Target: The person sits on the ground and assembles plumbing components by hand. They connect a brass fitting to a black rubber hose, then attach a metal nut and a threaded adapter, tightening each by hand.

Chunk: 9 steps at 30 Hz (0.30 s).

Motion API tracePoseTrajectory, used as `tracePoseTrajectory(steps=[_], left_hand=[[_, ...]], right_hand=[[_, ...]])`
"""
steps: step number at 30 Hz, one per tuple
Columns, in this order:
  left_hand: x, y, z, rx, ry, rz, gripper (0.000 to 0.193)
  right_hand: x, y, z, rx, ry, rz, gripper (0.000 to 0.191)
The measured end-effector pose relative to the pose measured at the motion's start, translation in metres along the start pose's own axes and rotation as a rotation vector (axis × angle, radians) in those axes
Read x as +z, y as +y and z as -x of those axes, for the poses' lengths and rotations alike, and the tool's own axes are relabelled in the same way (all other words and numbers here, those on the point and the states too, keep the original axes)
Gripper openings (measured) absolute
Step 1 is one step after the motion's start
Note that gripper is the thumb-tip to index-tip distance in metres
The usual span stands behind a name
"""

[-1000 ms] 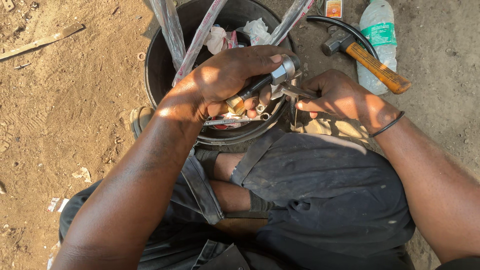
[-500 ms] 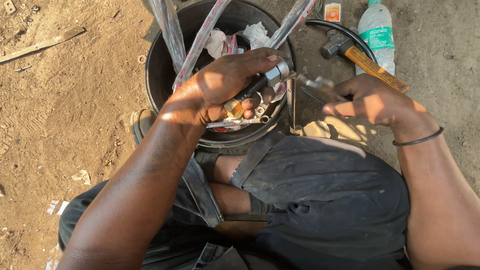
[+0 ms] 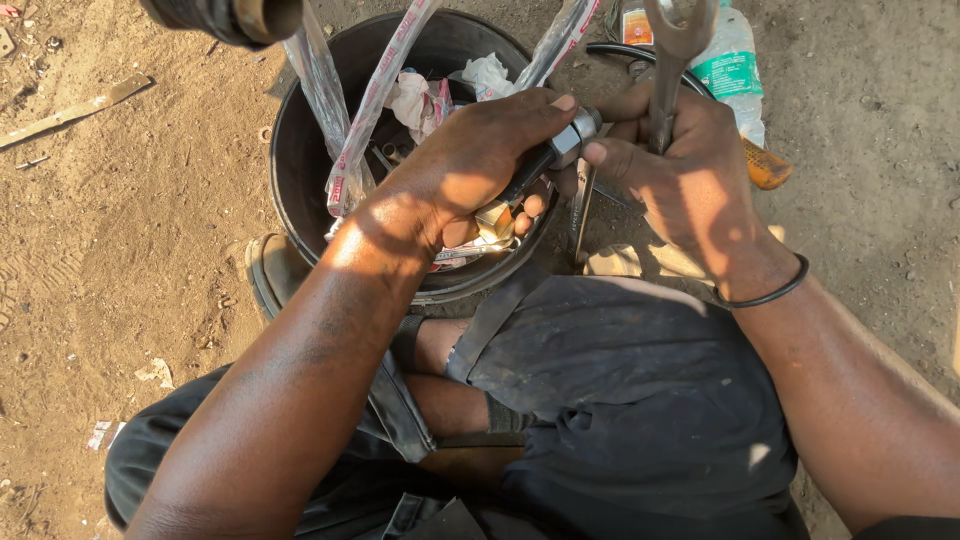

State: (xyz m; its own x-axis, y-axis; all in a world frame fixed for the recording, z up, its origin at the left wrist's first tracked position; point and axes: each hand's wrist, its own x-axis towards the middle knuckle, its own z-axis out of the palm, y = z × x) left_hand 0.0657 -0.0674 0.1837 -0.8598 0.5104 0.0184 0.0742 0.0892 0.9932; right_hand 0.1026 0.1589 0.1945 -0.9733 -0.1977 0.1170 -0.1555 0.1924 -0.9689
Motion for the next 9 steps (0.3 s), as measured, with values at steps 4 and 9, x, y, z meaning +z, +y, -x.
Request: tracePoseTrajectory(steps=[4,9], left_hand=[[0.006,0.013,-0.003,-0.131,0.006,0.053,0.037],[-0.004,0.011,-0.002,0.246,-0.025,-0.490,0.032]], right_hand=[[-0.004,0.007,0.001,-0.007,0.023,0.076,0.032],[-0.005,0.021,-0.001,-0.058,0.001,0.088,0.035]])
